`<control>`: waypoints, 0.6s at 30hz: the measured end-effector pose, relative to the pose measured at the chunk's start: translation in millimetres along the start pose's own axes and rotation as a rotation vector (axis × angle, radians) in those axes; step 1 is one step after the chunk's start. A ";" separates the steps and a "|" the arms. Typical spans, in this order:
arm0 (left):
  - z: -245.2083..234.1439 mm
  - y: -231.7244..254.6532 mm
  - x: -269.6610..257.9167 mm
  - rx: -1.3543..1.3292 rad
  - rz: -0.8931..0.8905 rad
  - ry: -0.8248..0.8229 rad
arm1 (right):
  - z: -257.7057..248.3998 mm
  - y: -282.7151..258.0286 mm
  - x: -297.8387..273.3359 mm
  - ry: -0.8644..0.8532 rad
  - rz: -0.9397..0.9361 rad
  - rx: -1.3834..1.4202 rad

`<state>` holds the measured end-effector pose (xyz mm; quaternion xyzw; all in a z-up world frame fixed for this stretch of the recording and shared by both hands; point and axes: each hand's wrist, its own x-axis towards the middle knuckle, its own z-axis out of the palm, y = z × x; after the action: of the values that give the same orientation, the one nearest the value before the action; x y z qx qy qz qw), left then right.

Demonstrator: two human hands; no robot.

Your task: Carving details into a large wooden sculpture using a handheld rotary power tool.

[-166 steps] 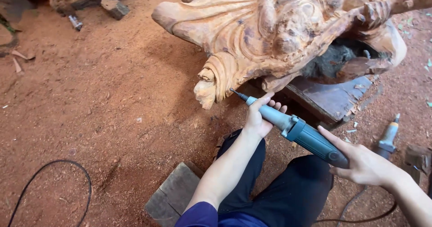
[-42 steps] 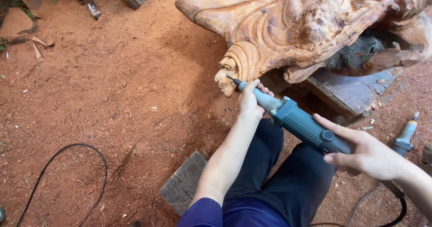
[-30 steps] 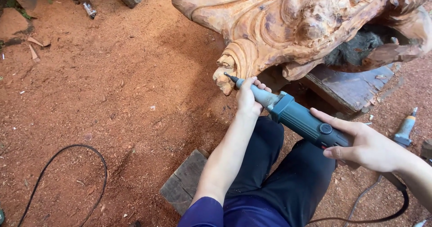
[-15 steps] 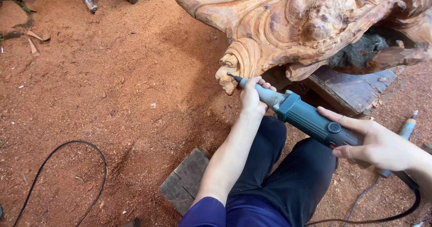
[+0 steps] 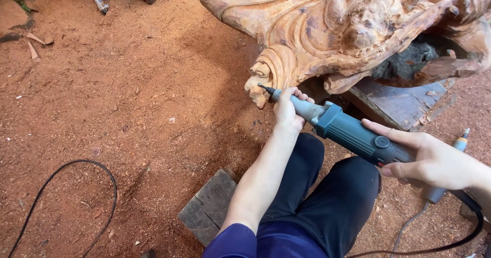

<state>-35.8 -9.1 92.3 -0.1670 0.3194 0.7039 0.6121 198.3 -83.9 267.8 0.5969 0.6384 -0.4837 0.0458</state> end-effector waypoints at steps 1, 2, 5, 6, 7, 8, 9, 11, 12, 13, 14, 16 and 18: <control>-1.8 -1.5 0.3 0.001 -0.001 0.001 | 1.0 5.5 0.6 -0.001 0.001 0.001; -2.6 -2.4 0.8 -0.001 0.002 0.007 | 1.6 10.6 1.2 -0.017 -0.019 0.045; -2.9 -2.1 -3.2 0.012 -0.002 0.027 | 3.8 21.2 3.2 -0.017 -0.068 0.033; -2.2 -1.2 -5.1 0.028 -0.011 0.039 | 4.5 23.9 4.2 0.002 -0.097 -0.020; -2.7 -1.3 -6.8 0.026 -0.008 0.039 | 5.2 25.7 3.4 0.001 -0.099 -0.022; -3.3 -1.5 -8.5 0.034 -0.009 0.029 | 6.2 27.7 2.4 -0.010 -0.094 0.002; -3.8 -1.8 -10.1 0.041 -0.009 0.019 | 7.0 29.7 1.4 -0.021 -0.088 0.026; -4.0 -4.1 -9.6 0.022 -0.013 0.019 | 7.4 30.5 -0.4 -0.024 -0.053 0.045; -4.2 -5.1 -9.2 0.003 -0.018 0.018 | 7.7 30.9 -1.2 -0.025 -0.016 0.063; -4.3 -5.0 -9.2 0.003 -0.016 0.018 | 7.7 32.5 0.4 -0.026 -0.017 0.064; -4.8 -5.1 -9.5 0.008 -0.013 0.021 | 7.5 34.0 1.9 -0.027 -0.034 0.062; -5.6 -4.8 -5.7 0.012 -0.009 0.025 | 7.3 31.1 3.8 -0.029 -0.052 0.061; -5.6 -5.0 2.5 0.008 0.013 0.017 | 6.9 22.5 4.6 -0.017 -0.064 0.040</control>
<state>-32.3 -10.6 85.4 -0.1687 0.3283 0.7051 0.6055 211.6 -89.3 248.6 0.5728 0.6471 -0.5027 0.0235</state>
